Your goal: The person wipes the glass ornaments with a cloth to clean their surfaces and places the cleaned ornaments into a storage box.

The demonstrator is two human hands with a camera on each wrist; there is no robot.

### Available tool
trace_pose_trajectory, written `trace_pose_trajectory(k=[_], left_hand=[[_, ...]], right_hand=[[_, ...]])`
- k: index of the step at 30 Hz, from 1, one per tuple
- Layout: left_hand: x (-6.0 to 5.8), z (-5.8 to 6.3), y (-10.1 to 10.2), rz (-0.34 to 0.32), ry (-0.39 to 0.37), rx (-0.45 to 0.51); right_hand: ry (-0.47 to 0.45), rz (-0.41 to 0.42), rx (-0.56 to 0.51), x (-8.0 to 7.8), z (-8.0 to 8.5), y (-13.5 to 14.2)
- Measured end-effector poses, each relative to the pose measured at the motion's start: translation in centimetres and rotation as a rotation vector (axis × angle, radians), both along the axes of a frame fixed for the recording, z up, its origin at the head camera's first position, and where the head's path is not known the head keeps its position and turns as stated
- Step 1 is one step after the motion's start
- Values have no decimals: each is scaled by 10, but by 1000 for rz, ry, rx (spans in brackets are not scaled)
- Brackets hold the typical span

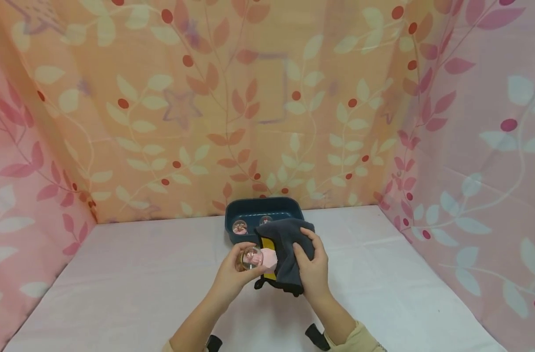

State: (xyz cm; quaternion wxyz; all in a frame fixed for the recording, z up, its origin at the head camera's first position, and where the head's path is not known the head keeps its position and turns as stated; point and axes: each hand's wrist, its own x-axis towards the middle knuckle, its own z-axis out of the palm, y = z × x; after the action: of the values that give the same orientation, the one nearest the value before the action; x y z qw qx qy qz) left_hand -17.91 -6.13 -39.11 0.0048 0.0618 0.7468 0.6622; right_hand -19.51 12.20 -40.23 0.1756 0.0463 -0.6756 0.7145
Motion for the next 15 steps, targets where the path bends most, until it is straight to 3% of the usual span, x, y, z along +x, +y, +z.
trace_pose_trajectory(k=[4, 9, 15], left_hand=[[-17, 4, 2, 20, 25, -82], [-47, 8, 8, 39, 57, -119], [-82, -1, 17, 62, 99, -234]], right_hand=[[-16, -94, -11, -3, 7, 22], [-38, -150, -47, -3, 15, 46], [-98, -182, -2, 1, 10, 62]])
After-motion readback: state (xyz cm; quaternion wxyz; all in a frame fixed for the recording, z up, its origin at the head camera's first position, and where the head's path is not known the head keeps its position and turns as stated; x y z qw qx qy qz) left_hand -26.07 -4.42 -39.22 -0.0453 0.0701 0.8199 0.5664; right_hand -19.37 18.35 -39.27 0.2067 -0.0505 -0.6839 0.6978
